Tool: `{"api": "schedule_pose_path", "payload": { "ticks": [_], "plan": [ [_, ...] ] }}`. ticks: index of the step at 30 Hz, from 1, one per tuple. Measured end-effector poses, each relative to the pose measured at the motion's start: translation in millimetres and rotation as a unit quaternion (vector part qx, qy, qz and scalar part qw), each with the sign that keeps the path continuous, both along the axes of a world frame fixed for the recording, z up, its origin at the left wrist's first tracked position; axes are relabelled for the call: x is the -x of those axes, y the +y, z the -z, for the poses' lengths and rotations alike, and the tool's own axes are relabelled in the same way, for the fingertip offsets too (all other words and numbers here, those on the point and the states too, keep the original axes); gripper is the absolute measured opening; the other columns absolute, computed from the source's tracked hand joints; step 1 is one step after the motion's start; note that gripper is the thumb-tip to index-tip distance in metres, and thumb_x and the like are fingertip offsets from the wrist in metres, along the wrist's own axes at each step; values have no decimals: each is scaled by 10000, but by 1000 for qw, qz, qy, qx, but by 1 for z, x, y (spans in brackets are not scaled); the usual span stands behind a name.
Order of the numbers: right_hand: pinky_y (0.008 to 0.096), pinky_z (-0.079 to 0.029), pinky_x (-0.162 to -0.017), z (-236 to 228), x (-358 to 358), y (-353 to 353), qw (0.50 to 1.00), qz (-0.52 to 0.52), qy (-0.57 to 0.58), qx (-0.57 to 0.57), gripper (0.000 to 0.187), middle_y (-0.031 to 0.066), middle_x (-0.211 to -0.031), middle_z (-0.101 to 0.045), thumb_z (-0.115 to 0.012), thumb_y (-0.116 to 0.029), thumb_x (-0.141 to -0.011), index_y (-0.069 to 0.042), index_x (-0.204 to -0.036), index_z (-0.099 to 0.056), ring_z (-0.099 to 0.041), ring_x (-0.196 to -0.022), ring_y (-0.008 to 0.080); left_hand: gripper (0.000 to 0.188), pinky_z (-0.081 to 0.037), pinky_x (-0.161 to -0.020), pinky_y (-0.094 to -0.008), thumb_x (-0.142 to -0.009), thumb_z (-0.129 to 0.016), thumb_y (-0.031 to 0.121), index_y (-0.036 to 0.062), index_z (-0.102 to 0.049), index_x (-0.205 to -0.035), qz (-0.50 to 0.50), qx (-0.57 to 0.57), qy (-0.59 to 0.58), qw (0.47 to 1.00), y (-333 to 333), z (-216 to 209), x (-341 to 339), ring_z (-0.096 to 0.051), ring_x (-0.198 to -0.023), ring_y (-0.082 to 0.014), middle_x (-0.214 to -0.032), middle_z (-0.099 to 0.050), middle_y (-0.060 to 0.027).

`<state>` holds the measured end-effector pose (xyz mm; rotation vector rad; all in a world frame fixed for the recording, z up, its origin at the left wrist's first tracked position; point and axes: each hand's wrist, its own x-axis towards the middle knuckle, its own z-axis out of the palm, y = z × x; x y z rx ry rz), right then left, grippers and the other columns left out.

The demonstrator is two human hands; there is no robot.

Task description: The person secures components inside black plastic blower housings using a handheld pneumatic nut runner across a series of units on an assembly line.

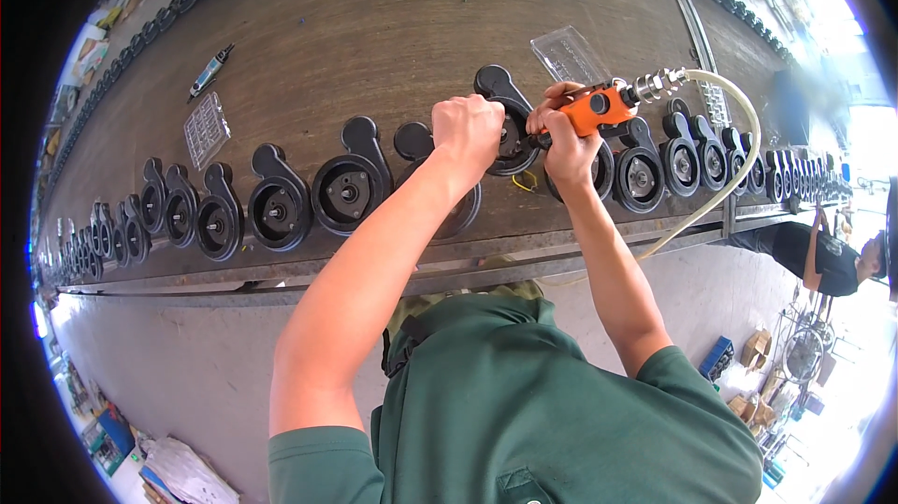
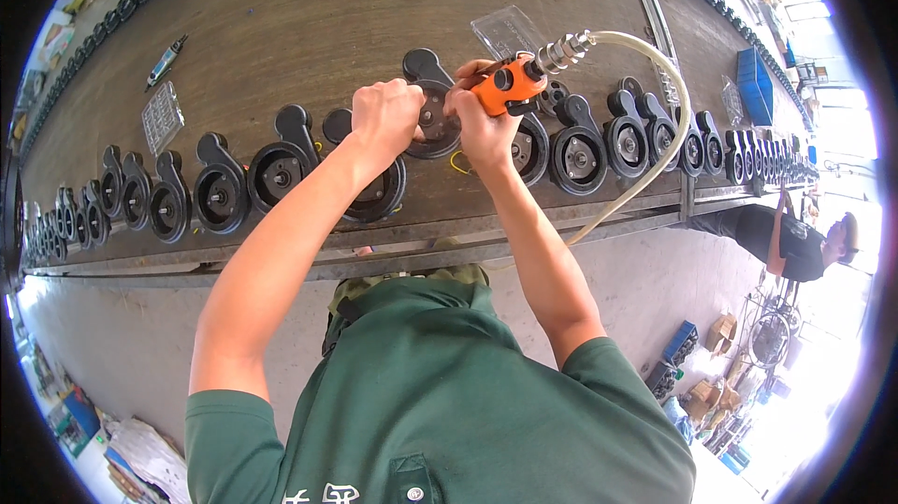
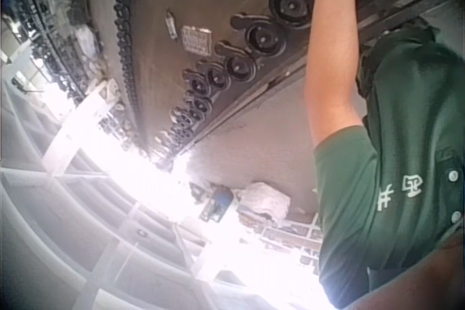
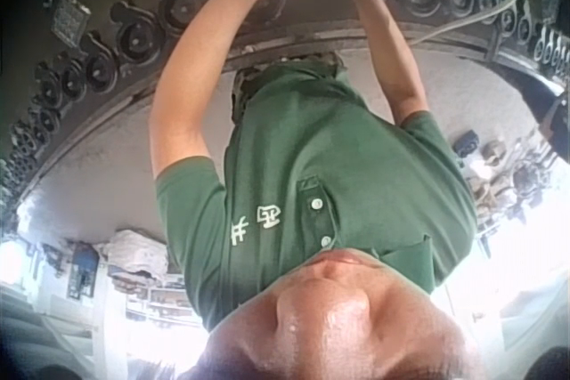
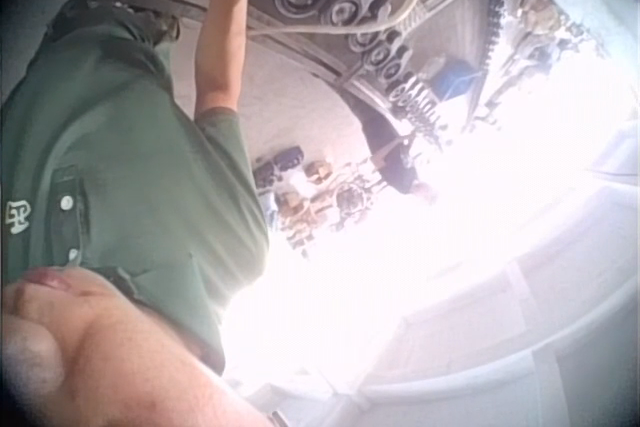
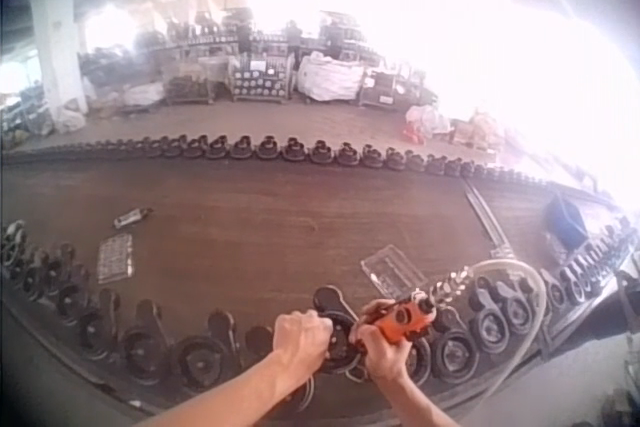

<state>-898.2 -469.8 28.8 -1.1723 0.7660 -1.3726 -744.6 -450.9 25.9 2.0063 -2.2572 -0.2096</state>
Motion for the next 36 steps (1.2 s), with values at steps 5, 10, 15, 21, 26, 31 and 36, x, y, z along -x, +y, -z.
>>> {"api": "schedule_pose_path", "payload": {
  "ticks": [5,10,15,21,26,31,36],
  "plan": [
    [343,-516,-646,-2,0,-1,1000,-3,-3,-1,243,90,-747,-577,-506,66,-865,48,-1105,-538,-562,-643,175,305,-608,-722,-404,-693,-902,280,86,-760,-881,-1,-10,-4,1000,-1,-2,1,-766,-878,-300,-903,-751,-126],
    [339,-515,-644,1,-1,1,1000,-2,6,-7,244,86,-743,-581,-515,59,-863,48,-1106,-538,-567,-643,170,314,-608,-722,-402,-693,-903,282,90,-753,-890,2,-1,0,1000,0,0,0,-765,-873,-300,-906,-752,-122],
    [326,-513,-645,1,-3,1,1000,-7,14,15,246,79,-743,-584,-532,61,-853,45,-1098,-543,-571,-644,166,317,-610,-730,-400,-698,-902,278,94,-761,-914,2,4,5,1000,0,1,-1,-766,-877,-296,-909,-752,-121],
    [253,-508,-613,7,-1,1,1000,-20,12,21,243,45,-789,-626,-607,70,-842,23,-1076,-566,-604,-657,107,299,-612,-738,-398,-714,-897,255,95,-776,-936,-4,-17,8,1000,0,-6,0,-769,-887,-294,-912,-758,-123],
    [246,-498,-603,-2,-3,4,1000,-18,-9,14,241,45,-770,-627,-594,57,-841,22,-1077,-567,-604,-647,107,288,-610,-731,-391,-709,-899,241,95,-777,-925,-7,-15,15,1000,0,-6,-1,-769,-879,-292,-894,-760,-119],
    [326,-520,-653,-3,-2,4,1000,-7,28,8,239,85,-741,-590,-533,38,-859,52,-1097,-545,-578,-645,169,292,-609,-726,-390,-702,-902,243,96,-777,-921,-9,-19,16,1000,0,-6,0,-769,-878,-290,-896,-761,-119],
    [271,-507,-621,2,-1,2,1000,-12,7,14,220,59,-756,-623,-578,51,-838,29,-1057,-566,-600,-648,129,307,-608,-726,-395,-693,-910,256,95,-773,-916,-10,-19,16,1000,-1,-4,-1,-769,-882,-292,-901,-761,-119]
  ]
}}
